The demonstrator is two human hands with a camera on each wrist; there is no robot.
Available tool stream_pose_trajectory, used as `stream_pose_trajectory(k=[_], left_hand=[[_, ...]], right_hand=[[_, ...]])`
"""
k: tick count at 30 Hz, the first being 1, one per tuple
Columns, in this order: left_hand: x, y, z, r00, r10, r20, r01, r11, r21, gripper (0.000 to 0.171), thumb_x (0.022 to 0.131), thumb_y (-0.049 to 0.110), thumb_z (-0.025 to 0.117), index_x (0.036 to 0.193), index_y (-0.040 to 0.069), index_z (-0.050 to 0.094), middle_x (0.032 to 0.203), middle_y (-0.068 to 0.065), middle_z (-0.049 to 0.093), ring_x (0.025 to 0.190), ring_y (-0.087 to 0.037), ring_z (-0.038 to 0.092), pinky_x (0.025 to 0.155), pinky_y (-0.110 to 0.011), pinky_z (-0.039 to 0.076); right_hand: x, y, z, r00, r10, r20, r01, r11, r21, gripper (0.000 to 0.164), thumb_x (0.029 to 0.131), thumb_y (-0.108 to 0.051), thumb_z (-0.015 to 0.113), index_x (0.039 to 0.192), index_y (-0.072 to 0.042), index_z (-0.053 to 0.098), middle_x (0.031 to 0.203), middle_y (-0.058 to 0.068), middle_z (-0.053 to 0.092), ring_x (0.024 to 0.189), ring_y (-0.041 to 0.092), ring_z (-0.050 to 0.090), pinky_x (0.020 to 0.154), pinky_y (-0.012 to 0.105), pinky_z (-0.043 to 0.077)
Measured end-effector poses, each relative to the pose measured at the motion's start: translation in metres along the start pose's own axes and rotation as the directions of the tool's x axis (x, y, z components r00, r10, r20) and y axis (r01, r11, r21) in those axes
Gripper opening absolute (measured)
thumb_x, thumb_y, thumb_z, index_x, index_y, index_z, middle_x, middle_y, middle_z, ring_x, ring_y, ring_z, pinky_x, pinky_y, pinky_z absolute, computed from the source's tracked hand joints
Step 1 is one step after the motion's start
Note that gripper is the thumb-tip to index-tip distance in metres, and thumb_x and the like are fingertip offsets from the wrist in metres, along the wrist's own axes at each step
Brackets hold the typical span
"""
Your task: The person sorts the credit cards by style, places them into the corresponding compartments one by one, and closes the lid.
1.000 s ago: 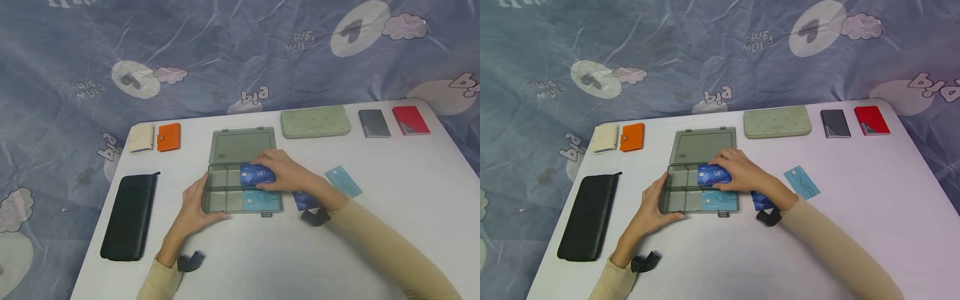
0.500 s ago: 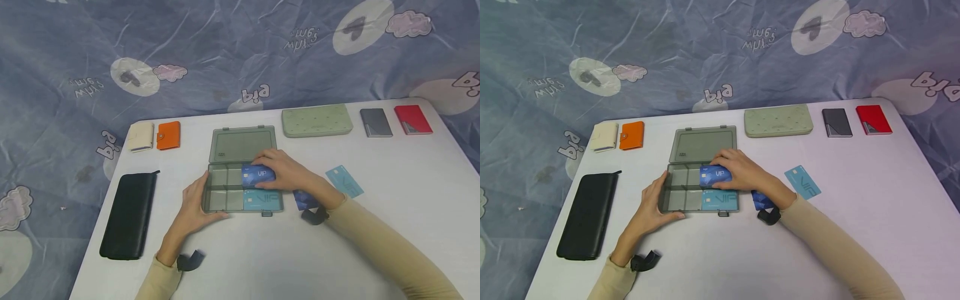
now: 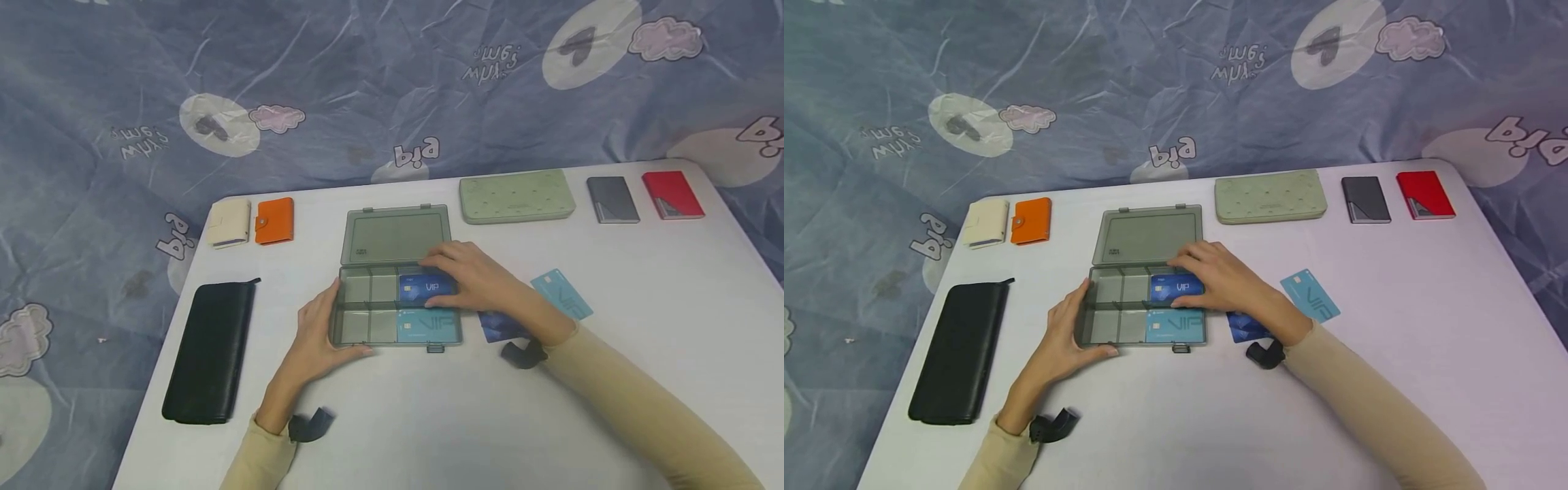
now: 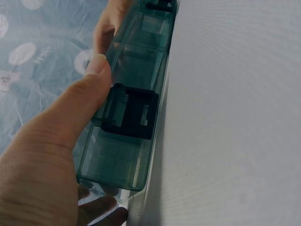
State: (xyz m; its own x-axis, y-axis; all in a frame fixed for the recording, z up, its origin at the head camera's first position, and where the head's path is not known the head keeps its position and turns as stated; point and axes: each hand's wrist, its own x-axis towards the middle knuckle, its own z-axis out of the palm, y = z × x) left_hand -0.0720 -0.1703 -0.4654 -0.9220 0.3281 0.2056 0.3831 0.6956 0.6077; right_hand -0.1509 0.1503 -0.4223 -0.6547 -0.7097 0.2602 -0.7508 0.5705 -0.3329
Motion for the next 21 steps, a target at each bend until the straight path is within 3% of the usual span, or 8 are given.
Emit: stream_pose_trajectory(k=[7, 15, 21], left_hand=[[0.0, -0.001, 0.0, 1.0, -0.005, 0.009, 0.005, 1.0, 0.003, 0.122, 0.057, 0.061, 0.079, 0.149, 0.012, 0.016, 0.149, -0.01, 0.031, 0.133, -0.026, 0.029, 0.102, -0.052, 0.019], [0.001, 0.001, -0.001, 1.0, 0.003, 0.009, -0.003, 1.0, 0.006, 0.122, 0.058, 0.06, 0.079, 0.149, 0.01, 0.016, 0.148, -0.01, 0.031, 0.132, -0.027, 0.03, 0.101, -0.052, 0.019], [-0.001, -0.001, 0.0, 1.0, 0.004, 0.009, -0.004, 1.0, 0.004, 0.122, 0.057, 0.059, 0.08, 0.149, 0.011, 0.016, 0.149, -0.009, 0.03, 0.133, -0.027, 0.029, 0.103, -0.051, 0.018]], right_hand=[[-0.038, 0.006, -0.016, 0.995, 0.099, -0.024, -0.099, 0.995, 0.0, 0.054, 0.076, -0.044, 0.073, 0.119, -0.015, 0.06, 0.117, -0.001, 0.056, 0.112, 0.018, 0.048, 0.094, 0.04, 0.039], [-0.103, 0.021, -0.032, 0.968, 0.237, 0.086, -0.233, 0.971, -0.054, 0.067, 0.055, -0.05, 0.084, 0.106, -0.013, 0.059, 0.103, -0.004, 0.053, 0.094, 0.013, 0.044, 0.082, 0.035, 0.039], [-0.119, 0.024, -0.034, 0.966, 0.244, 0.082, -0.238, 0.969, -0.071, 0.062, 0.056, -0.045, 0.085, 0.103, -0.013, 0.062, 0.105, -0.001, 0.052, 0.097, 0.015, 0.044, 0.082, 0.036, 0.04]])
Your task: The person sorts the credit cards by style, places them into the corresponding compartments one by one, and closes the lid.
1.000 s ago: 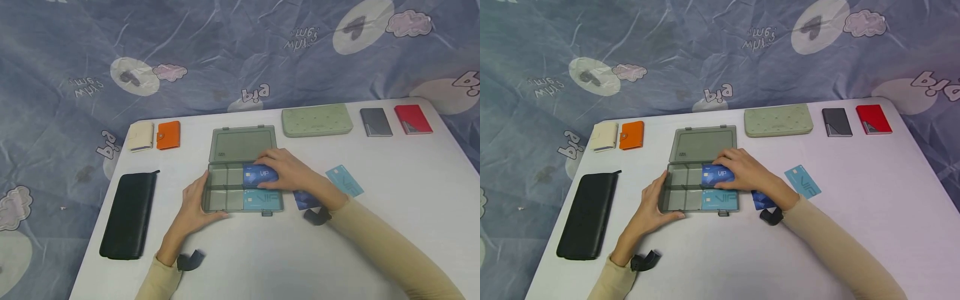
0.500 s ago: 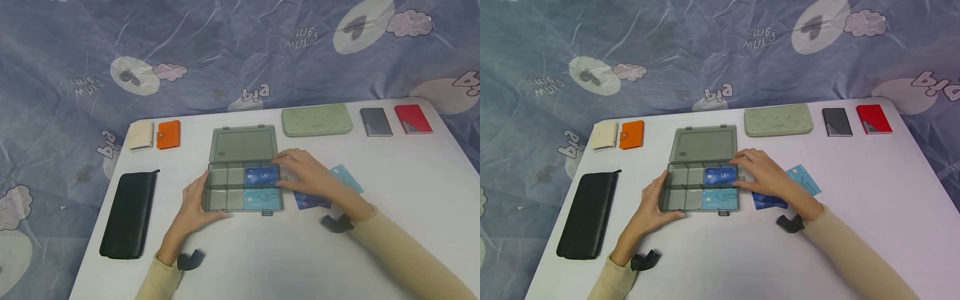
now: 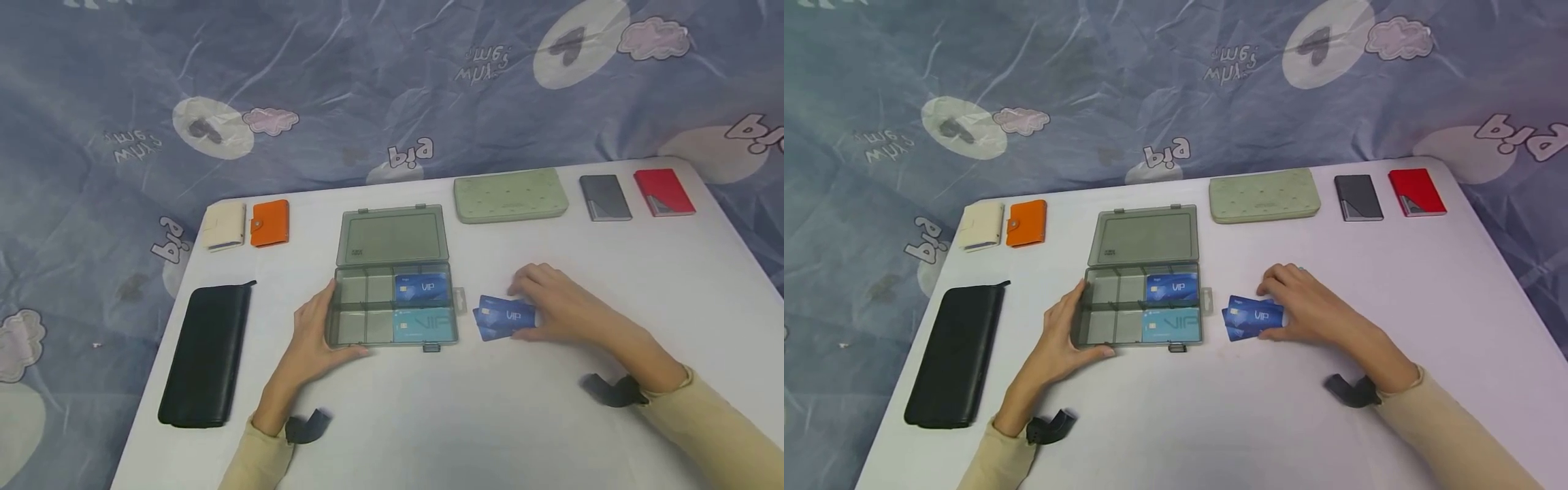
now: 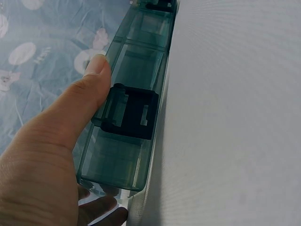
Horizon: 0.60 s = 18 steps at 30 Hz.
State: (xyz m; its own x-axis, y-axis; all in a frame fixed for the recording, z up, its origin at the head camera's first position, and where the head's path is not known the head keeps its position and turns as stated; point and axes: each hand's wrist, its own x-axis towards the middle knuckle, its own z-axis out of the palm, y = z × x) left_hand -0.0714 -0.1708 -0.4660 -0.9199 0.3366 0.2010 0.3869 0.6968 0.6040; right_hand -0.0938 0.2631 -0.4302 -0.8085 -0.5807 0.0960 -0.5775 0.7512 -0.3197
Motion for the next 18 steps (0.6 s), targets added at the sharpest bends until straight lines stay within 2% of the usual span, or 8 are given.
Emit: stream_pose_trajectory(k=[4, 9, 18], left_hand=[[-0.001, -0.0003, 0.0, 1.0, -0.004, 0.003, 0.004, 1.0, 0.0, 0.122, 0.058, 0.059, 0.08, 0.149, 0.012, 0.015, 0.15, -0.008, 0.029, 0.134, -0.027, 0.028, 0.103, -0.051, 0.017], [-0.0014, -0.0012, 0.0008, 1.0, 0.004, -0.003, -0.004, 1.0, 0.001, 0.122, 0.057, 0.059, 0.08, 0.149, 0.011, 0.016, 0.15, -0.007, 0.03, 0.133, -0.027, 0.029, 0.102, -0.05, 0.018], [-0.0009, 0.0007, 0.0, 1.0, 0.005, -0.004, -0.005, 1.0, -0.003, 0.123, 0.057, 0.059, 0.08, 0.149, 0.01, 0.016, 0.149, -0.009, 0.03, 0.133, -0.027, 0.029, 0.102, -0.05, 0.018]], right_hand=[[-0.0017, 0.003, -0.0006, 1.0, -0.01, 0.004, 0.01, 1.0, 0.015, 0.054, 0.061, -0.04, 0.083, 0.104, -0.015, 0.062, 0.107, -0.003, 0.052, 0.099, 0.013, 0.043, 0.084, 0.035, 0.04], [-0.0024, 0.0061, 0.0013, 1.0, -0.019, 0.016, 0.018, 0.999, 0.03, 0.05, 0.062, -0.037, 0.083, 0.102, -0.015, 0.062, 0.109, -0.003, 0.051, 0.101, 0.013, 0.043, 0.085, 0.036, 0.04], [0.0017, 0.0075, 0.0005, 0.998, 0.039, 0.039, -0.042, 0.996, 0.077, 0.043, 0.064, -0.033, 0.083, 0.095, -0.017, 0.058, 0.105, -0.007, 0.051, 0.1, 0.013, 0.043, 0.087, 0.038, 0.04]])
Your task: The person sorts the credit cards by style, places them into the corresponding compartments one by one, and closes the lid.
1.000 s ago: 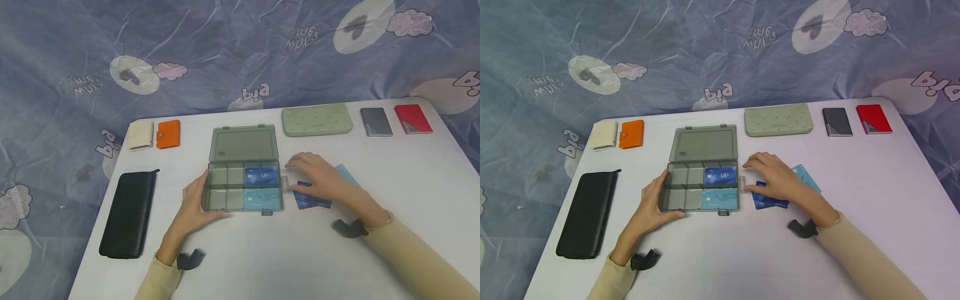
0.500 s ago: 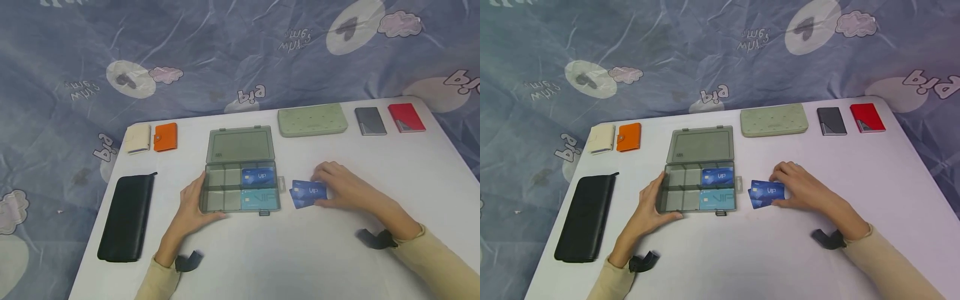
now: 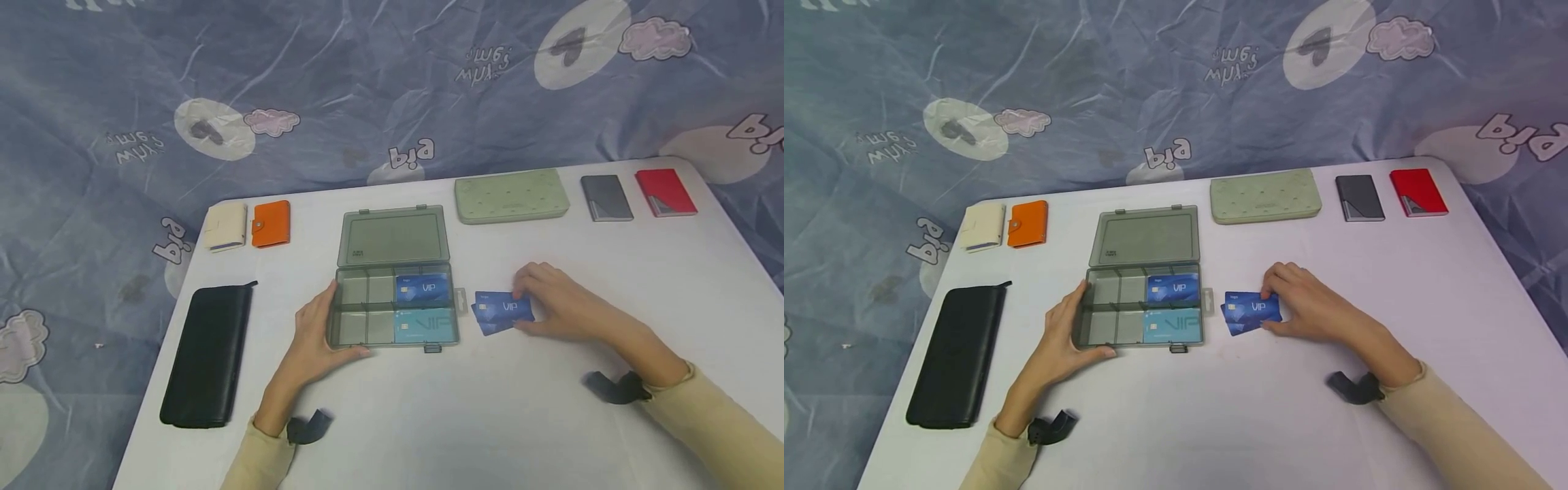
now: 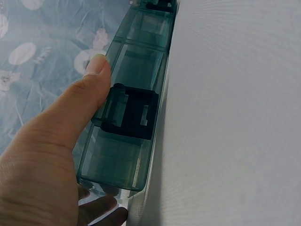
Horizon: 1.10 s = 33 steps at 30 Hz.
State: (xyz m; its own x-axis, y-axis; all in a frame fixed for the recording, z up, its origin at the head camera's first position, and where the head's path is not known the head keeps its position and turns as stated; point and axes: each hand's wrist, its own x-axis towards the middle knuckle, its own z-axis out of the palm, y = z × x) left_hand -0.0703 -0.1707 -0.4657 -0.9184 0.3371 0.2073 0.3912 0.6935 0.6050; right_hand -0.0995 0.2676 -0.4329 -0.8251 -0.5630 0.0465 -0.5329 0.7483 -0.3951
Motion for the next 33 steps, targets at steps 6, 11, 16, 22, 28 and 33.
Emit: stream_pose_trajectory(k=[6, 11, 16, 22, 28, 33], left_hand=[[0.0003, -0.0001, 0.0001, 1.0, 0.004, 0.0, -0.004, 1.0, -0.001, 0.122, 0.057, 0.059, 0.08, 0.149, 0.01, 0.016, 0.149, -0.009, 0.03, 0.132, -0.028, 0.029, 0.101, -0.051, 0.019], [0.0004, -0.0002, 0.0001, 1.0, 0.003, 0.001, -0.003, 1.0, 0.0, 0.122, 0.058, 0.059, 0.08, 0.149, 0.01, 0.016, 0.149, -0.009, 0.03, 0.133, -0.028, 0.029, 0.101, -0.051, 0.019], [0.0006, -0.0003, -0.0003, 1.0, 0.0, 0.006, 0.0, 1.0, 0.005, 0.122, 0.057, 0.058, 0.08, 0.149, 0.01, 0.016, 0.15, -0.009, 0.029, 0.133, -0.028, 0.028, 0.102, -0.052, 0.018], [0.0004, 0.0, -0.0005, 1.0, -0.007, 0.01, 0.007, 1.0, -0.003, 0.122, 0.057, 0.057, 0.081, 0.149, 0.01, 0.016, 0.15, -0.009, 0.029, 0.134, -0.027, 0.027, 0.102, -0.052, 0.017], [0.0006, -0.0006, 0.0, 1.0, -0.011, 0.011, 0.011, 1.0, -0.001, 0.122, 0.057, 0.057, 0.081, 0.149, 0.011, 0.015, 0.15, -0.009, 0.029, 0.134, -0.027, 0.027, 0.103, -0.052, 0.017], [0.0007, 0.0002, 0.0, 1.0, -0.013, 0.013, 0.013, 1.0, -0.008, 0.122, 0.057, 0.057, 0.081, 0.149, 0.011, 0.015, 0.15, -0.009, 0.03, 0.134, -0.027, 0.027, 0.102, -0.052, 0.017]], right_hand=[[0.001, 0.0036, -0.0005, 0.999, 0.018, -0.039, -0.019, 0.999, -0.04, 0.05, 0.06, -0.037, 0.085, 0.097, -0.015, 0.06, 0.1, -0.006, 0.053, 0.094, 0.011, 0.043, 0.083, 0.034, 0.039], [0.001, 0.0048, -0.0012, 0.998, 0.049, -0.044, -0.052, 0.996, -0.074, 0.053, 0.058, -0.04, 0.085, 0.095, -0.014, 0.058, 0.096, -0.005, 0.052, 0.09, 0.013, 0.043, 0.08, 0.035, 0.039], [0.0016, 0.0044, -0.0014, 0.996, 0.077, -0.033, -0.08, 0.993, -0.084, 0.052, 0.058, -0.043, 0.085, 0.093, -0.014, 0.058, 0.094, -0.004, 0.052, 0.089, 0.014, 0.043, 0.08, 0.035, 0.039], [0.002, 0.0035, -0.0018, 0.997, 0.07, -0.014, -0.07, 0.996, -0.059, 0.048, 0.061, -0.042, 0.084, 0.09, -0.015, 0.057, 0.089, -0.006, 0.051, 0.084, 0.013, 0.041, 0.076, 0.034, 0.036], [0.0019, 0.0015, -0.003, 0.994, 0.111, -0.016, -0.112, 0.99, -0.087, 0.055, 0.059, -0.045, 0.084, 0.095, -0.013, 0.058, 0.089, -0.003, 0.052, 0.083, 0.015, 0.042, 0.075, 0.035, 0.036], [0.0019, 0.0013, -0.0044, 0.991, 0.136, -0.006, -0.136, 0.985, -0.103, 0.056, 0.06, -0.049, 0.083, 0.093, -0.011, 0.058, 0.086, -0.001, 0.053, 0.082, 0.017, 0.043, 0.073, 0.035, 0.036]])
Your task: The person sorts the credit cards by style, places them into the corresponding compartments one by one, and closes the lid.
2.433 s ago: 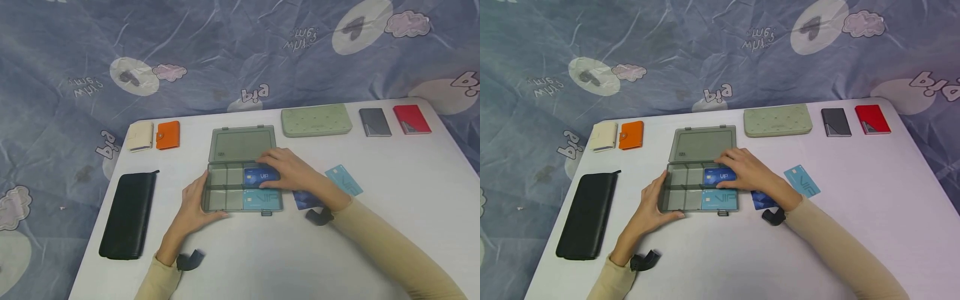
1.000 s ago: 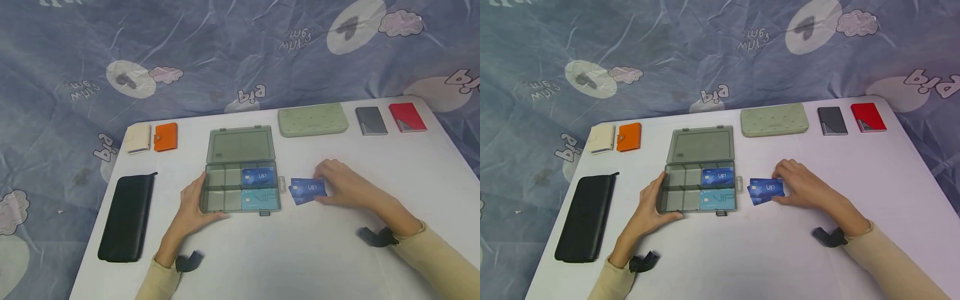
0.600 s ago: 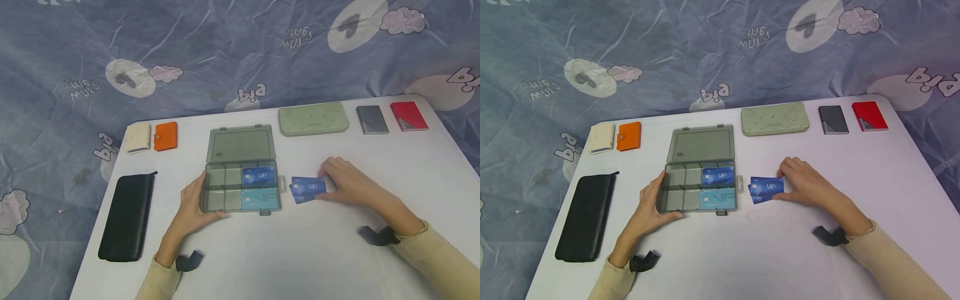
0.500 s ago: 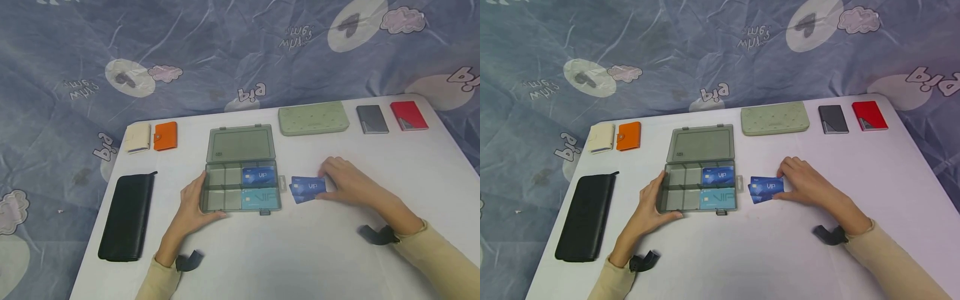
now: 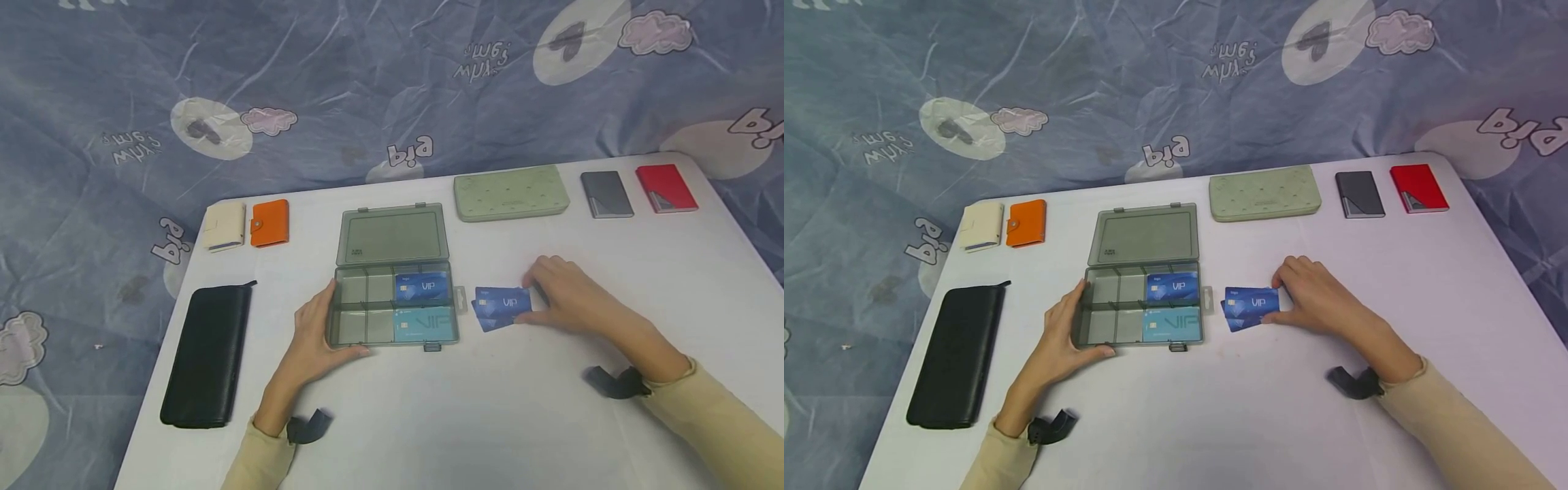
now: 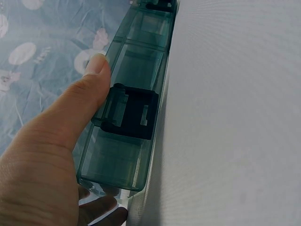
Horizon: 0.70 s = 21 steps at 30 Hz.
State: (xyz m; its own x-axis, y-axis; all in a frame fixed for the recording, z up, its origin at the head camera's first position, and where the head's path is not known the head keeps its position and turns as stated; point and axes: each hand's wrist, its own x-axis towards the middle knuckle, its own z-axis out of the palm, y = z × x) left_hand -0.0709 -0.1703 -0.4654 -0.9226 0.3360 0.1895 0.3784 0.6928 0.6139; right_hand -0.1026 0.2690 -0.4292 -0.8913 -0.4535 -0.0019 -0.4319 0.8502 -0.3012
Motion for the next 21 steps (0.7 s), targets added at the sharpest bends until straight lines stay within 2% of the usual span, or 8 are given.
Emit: stream_pose_trajectory(k=[6, 9, 15, 18, 21], left_hand=[[-0.0002, 0.0011, -0.0001, 1.0, 0.0, -0.001, 0.0, 1.0, -0.005, 0.123, 0.057, 0.057, 0.081, 0.149, 0.011, 0.015, 0.15, -0.009, 0.029, 0.134, -0.027, 0.027, 0.102, -0.052, 0.018], [-0.0001, 0.0005, -0.0002, 1.0, 0.005, -0.005, -0.005, 1.0, -0.003, 0.122, 0.057, 0.058, 0.081, 0.149, 0.011, 0.015, 0.15, -0.009, 0.029, 0.134, -0.027, 0.028, 0.101, -0.052, 0.018], [0.0001, -0.0012, 0.0004, 1.0, 0.009, -0.008, -0.009, 1.0, 0.007, 0.123, 0.056, 0.056, 0.082, 0.149, 0.011, 0.015, 0.15, -0.01, 0.029, 0.133, -0.027, 0.028, 0.101, -0.052, 0.018], [0.0002, -0.0014, 0.0003, 1.0, 0.009, -0.007, -0.008, 1.0, 0.008, 0.123, 0.056, 0.056, 0.082, 0.149, 0.01, 0.015, 0.15, -0.01, 0.029, 0.133, -0.027, 0.028, 0.101, -0.051, 0.018], [0.0003, -0.0013, 0.0004, 1.0, 0.01, -0.006, -0.01, 1.0, 0.006, 0.123, 0.056, 0.056, 0.082, 0.149, 0.01, 0.015, 0.149, -0.01, 0.029, 0.133, -0.027, 0.028, 0.101, -0.051, 0.018]], right_hand=[[0.0009, 0.0016, 0.0003, 1.0, -0.009, 0.02, 0.009, 1.0, 0.011, 0.055, 0.061, -0.045, 0.083, 0.093, -0.01, 0.055, 0.084, -0.001, 0.052, 0.08, 0.016, 0.042, 0.073, 0.035, 0.035], [0.0023, 0.0011, -0.0002, 0.999, -0.032, 0.018, 0.031, 0.998, 0.055, 0.055, 0.061, -0.039, 0.085, 0.094, -0.009, 0.052, 0.084, -0.001, 0.052, 0.08, 0.016, 0.043, 0.074, 0.035, 0.038], [0.0009, -0.0067, -0.0038, 0.994, -0.033, 0.108, 0.014, 0.986, 0.167, 0.056, 0.068, -0.027, 0.083, 0.111, -0.011, 0.052, 0.091, -0.003, 0.056, 0.083, 0.012, 0.05, 0.077, 0.034, 0.047], [0.0005, -0.0072, -0.0034, 0.99, -0.041, 0.134, 0.018, 0.986, 0.163, 0.055, 0.07, -0.027, 0.081, 0.115, -0.013, 0.052, 0.094, -0.006, 0.054, 0.084, 0.01, 0.049, 0.077, 0.033, 0.048], [0.0016, -0.006, -0.0023, 0.991, -0.067, 0.113, 0.052, 0.99, 0.135, 0.057, 0.069, -0.031, 0.082, 0.116, -0.016, 0.053, 0.101, -0.006, 0.052, 0.087, 0.008, 0.049, 0.079, 0.032, 0.049]])
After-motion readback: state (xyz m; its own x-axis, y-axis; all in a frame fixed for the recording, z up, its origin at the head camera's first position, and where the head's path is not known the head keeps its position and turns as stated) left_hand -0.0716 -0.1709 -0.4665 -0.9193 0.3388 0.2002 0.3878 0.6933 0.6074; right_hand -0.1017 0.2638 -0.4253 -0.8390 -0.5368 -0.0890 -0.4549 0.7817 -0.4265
